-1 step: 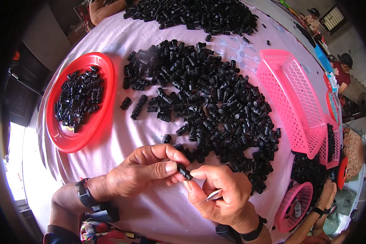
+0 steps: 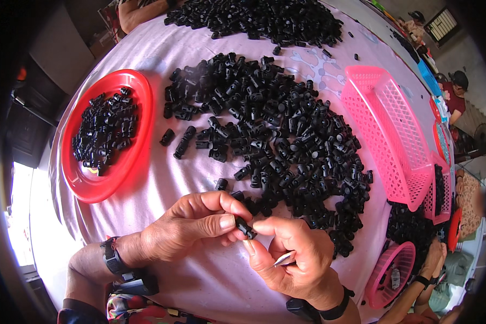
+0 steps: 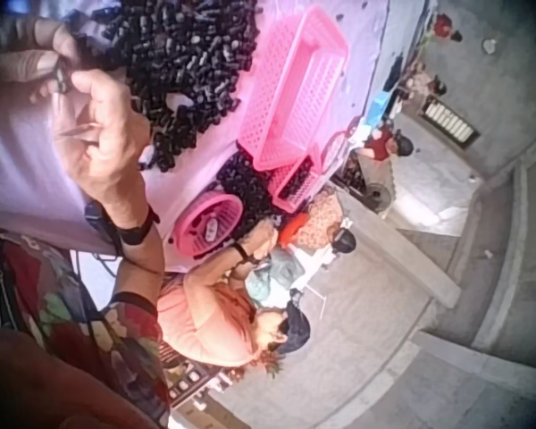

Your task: Sort and inspect small black plastic components at a work table.

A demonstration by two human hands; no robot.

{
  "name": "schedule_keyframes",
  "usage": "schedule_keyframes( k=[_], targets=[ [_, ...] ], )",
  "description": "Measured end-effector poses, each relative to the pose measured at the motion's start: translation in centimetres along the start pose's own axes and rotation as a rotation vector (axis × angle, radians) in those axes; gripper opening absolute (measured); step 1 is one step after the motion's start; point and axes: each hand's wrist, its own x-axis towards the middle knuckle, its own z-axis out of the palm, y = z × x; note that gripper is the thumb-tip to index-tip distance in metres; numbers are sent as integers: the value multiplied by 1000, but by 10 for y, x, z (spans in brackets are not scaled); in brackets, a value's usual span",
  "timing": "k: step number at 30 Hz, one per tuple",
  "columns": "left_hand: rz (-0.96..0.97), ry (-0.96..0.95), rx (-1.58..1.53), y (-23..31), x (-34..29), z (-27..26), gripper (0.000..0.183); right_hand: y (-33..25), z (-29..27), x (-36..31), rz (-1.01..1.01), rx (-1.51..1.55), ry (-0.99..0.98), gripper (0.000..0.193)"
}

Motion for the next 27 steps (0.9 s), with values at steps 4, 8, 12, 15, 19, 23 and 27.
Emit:
schedule_keyframes(
  k=[4, 8, 12, 15, 19, 23, 27],
  targets=[
    [15, 23, 16, -3, 1, 0, 26, 5, 7, 5, -209, -137, 31, 26],
    [3, 4, 25, -3, 1, 0, 28, 9, 11, 3, -305, -171, 76, 26],
    [-19, -3, 31, -2, -1, 2, 30, 11, 6, 1, -397, -302, 67, 26],
    [-15, -8, 34, -3, 0, 2, 30, 8, 4, -1, -401, -362, 34, 28],
    [-55, 6, -38, -6, 0, 3, 30, 10, 5, -1, -460, -372, 30, 36],
    [-95, -14, 13, -9, 0, 2, 30, 10, 3, -3, -506, -394, -2, 38],
    [-79, -18, -46, -10, 0, 3, 30, 5, 12, -2, -406, -315, 71, 26]
  ],
)
